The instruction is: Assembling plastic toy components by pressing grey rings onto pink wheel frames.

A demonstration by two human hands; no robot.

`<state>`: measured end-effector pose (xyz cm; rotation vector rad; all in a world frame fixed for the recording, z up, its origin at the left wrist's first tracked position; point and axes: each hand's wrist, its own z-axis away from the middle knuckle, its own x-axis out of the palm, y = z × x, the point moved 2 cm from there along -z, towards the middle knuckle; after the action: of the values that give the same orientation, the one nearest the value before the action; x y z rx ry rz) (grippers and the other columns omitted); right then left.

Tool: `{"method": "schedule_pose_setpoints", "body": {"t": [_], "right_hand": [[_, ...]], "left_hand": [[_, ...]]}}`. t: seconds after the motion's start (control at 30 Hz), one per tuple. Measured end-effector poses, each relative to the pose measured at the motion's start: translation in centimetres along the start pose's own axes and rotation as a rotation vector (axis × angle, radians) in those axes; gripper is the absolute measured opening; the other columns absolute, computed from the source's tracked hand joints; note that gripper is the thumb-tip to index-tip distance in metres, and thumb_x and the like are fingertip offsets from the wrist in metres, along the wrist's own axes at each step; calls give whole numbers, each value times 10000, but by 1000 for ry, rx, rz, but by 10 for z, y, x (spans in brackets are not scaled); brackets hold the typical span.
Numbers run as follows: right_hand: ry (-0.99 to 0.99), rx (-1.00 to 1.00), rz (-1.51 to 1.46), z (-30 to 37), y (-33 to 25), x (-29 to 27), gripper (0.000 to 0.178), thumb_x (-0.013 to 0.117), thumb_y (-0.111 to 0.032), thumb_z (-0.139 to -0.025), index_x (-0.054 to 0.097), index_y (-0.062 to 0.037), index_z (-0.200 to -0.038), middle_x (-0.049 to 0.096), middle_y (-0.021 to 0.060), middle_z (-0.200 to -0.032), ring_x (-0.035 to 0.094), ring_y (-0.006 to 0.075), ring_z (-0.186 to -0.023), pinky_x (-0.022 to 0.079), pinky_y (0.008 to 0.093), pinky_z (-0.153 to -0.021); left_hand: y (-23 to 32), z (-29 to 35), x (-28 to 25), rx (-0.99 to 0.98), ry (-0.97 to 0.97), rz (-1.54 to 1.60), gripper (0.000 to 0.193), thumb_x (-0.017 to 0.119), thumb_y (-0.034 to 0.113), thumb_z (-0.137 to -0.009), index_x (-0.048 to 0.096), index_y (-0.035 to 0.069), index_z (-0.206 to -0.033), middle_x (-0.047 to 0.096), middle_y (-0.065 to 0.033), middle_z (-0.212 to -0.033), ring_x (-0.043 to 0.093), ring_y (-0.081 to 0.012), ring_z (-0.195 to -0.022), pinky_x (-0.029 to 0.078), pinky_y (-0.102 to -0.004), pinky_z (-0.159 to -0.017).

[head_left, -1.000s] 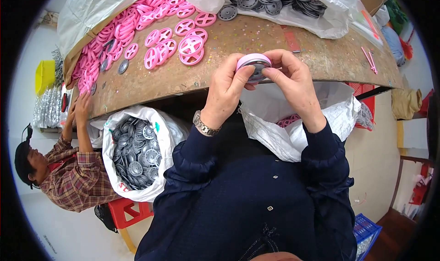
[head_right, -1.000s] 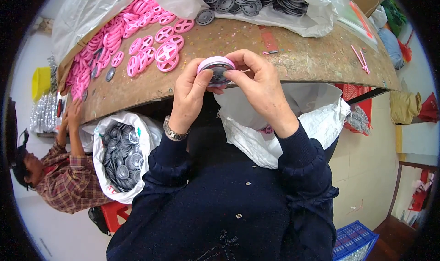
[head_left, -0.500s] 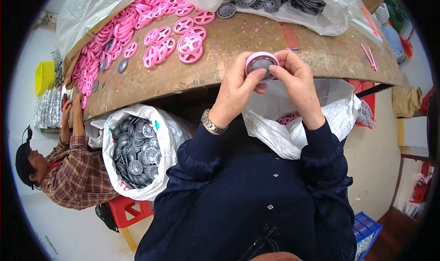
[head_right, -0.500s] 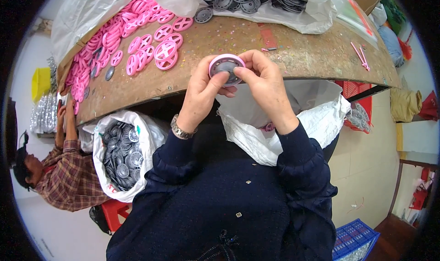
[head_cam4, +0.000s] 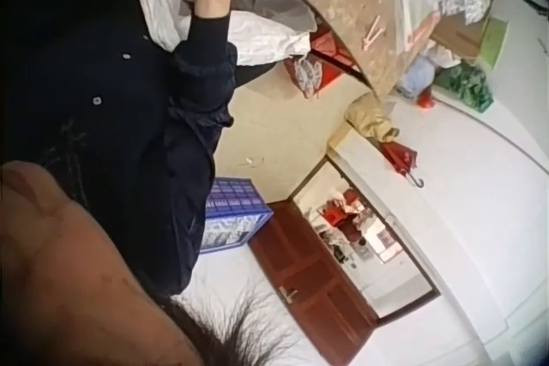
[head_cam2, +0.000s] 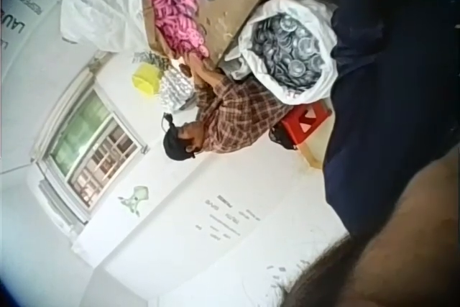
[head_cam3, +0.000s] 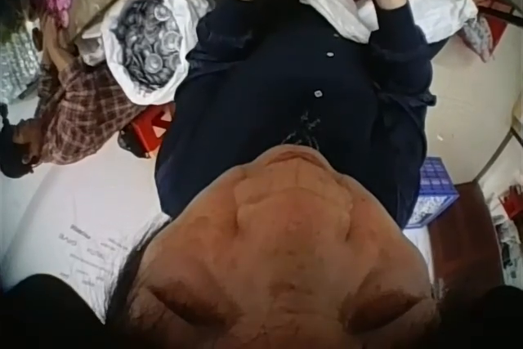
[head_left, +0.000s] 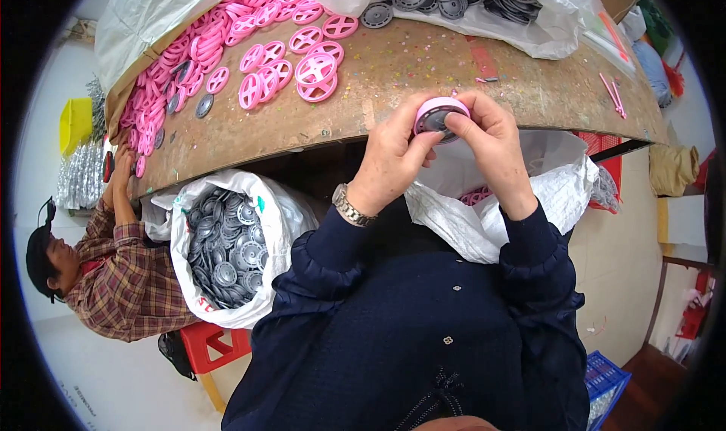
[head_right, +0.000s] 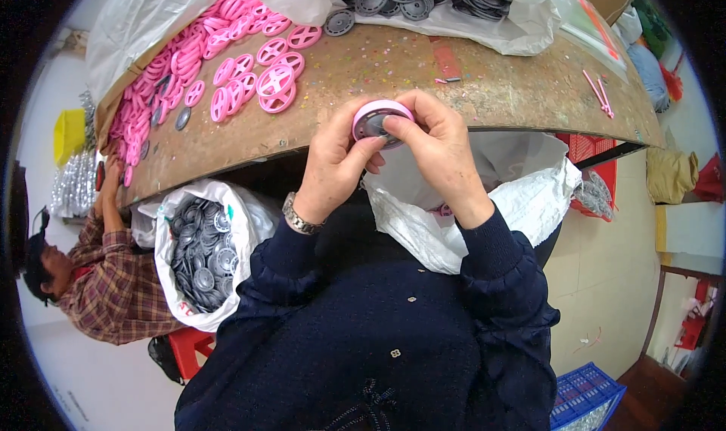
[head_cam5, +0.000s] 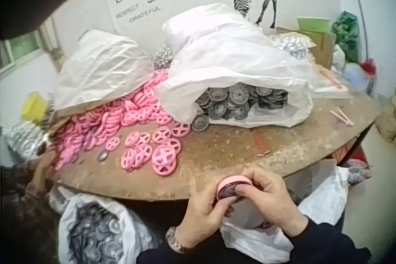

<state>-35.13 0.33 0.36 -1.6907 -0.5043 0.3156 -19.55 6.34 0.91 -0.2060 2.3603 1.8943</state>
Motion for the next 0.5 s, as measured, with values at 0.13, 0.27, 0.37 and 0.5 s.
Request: {"method": "schedule_pose_setpoints", "body": {"t": [0.13,0.27,0.37,0.5], "right_hand": [[-62,39,-34,0,-5,-7,125,614,-52,-937,620,-5,-1053,642,-11,-948,584,56,-879,474,222,-793],[-124,109,207,5,-23,-29,122,625,-63,-923,620,8,-1022,633,-10,-943,568,64,-874,464,231,-785],[-164,102,596,19,-35,-46,157,675,-93,-851,617,13,-951,627,43,-825,573,111,-775,467,276,-709],[-295,140,1003,39,-26,-75,222,700,-139,-796,629,-7,-959,634,166,-798,626,296,-717,489,360,-674]], "left_hand": [[2,1,1,-9,25,-101,476,678,69,-876,506,12,-1317,651,-144,-987,677,-229,-724,541,-336,-647],[11,-6,-19,356,86,-554,585,738,197,-844,499,-16,-1334,619,-190,-1121,602,-340,-1002,482,-427,-865],[16,-18,-56,469,326,-939,627,746,309,-839,515,3,-1336,582,-196,-1159,519,-378,-1079,413,-467,-960],[-1,-34,-104,341,545,-1260,678,738,413,-835,524,9,-1335,586,-190,-1107,528,-372,-1046,422,-475,-942]]}}
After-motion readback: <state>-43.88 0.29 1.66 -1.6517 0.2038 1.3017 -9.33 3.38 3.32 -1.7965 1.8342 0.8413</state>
